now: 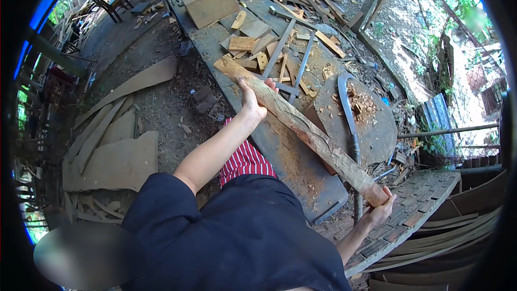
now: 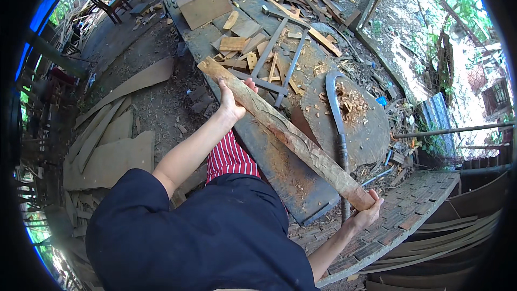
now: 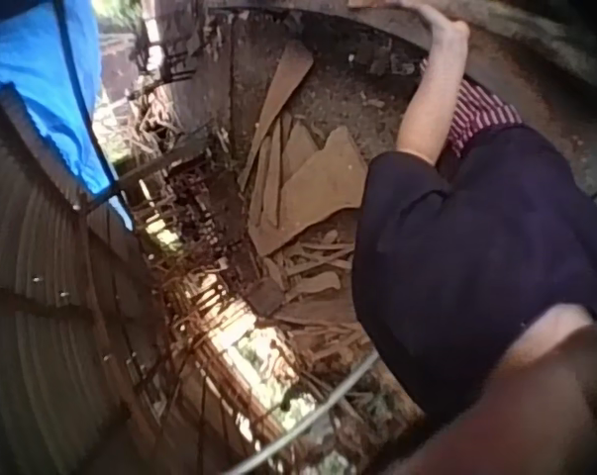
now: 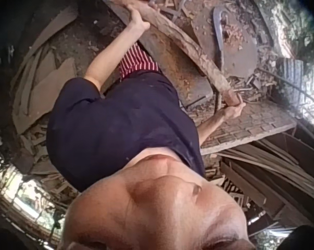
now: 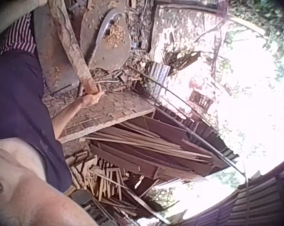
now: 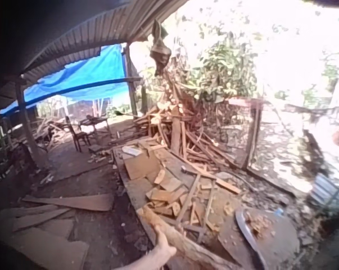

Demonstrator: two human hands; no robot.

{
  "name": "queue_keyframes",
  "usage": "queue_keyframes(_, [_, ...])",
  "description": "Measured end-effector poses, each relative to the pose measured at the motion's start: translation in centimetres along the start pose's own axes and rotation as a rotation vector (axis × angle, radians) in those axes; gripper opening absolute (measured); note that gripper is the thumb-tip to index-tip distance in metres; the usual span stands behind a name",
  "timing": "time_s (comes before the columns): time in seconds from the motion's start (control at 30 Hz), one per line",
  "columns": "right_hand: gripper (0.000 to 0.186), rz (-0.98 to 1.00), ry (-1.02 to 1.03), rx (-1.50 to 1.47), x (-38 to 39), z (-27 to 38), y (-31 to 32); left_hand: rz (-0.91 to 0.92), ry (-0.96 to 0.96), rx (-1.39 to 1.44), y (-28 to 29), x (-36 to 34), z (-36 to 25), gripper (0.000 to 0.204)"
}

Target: Shaving a wooden branch with a machete and smoothing a board with a hand plane.

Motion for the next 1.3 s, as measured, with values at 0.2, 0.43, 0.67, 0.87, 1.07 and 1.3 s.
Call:
queue_keyframes(0.2, [0.06, -0.041, -0.118, -0.279, 2.4, 1.5, -0.7, -0.089, 0.063, 0.044, 2.0, -1.1, 1.2, 0.083])
queue_keyframes(0.43, [0.068, -0.107, -0.055, -0.727, 6.7, 5.2, -4.7, -0.131, 0.157, 0.097, 4.4, -3.2, 4.6, 0.091])
queue_keyframes(0.67, [0.06, -0.037, 0.175, -0.737, 5.6, 10.8, -7.0, -0.099, 0.483, -0.123, 7.6, -1.9, 12.7, 0.093])
queue_keyframes(0.87, [0.06, 0.289, 0.384, -0.59, 5.0, 15.5, -12.5, 0.263, 0.317, -1.179, 5.2, 7.4, 10.1, 0.095])
queue_keyframes(1.07, [0.037, 0.831, 0.384, -0.207, 12.4, 20.9, -24.4, 1.487, -0.39, -1.208, -14.4, 18.5, 5.5, 0.1])
queue_keyframes(1.3, [0.033, 0.793, 0.647, -0.002, 9.8, 14.4, -27.9, 1.091, -0.443, -0.763, -14.5, 16.6, -2.8, 0.046])
Point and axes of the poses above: each hand's wrist, its own x-axis away from the middle knuckle, its own y-axis out of the back of the hand, z = x × y, the point moved 6 cm from there along -x, towards the middle knuckle, and after that the axes turned 2 degrees about -z, right-handed, at the moved point
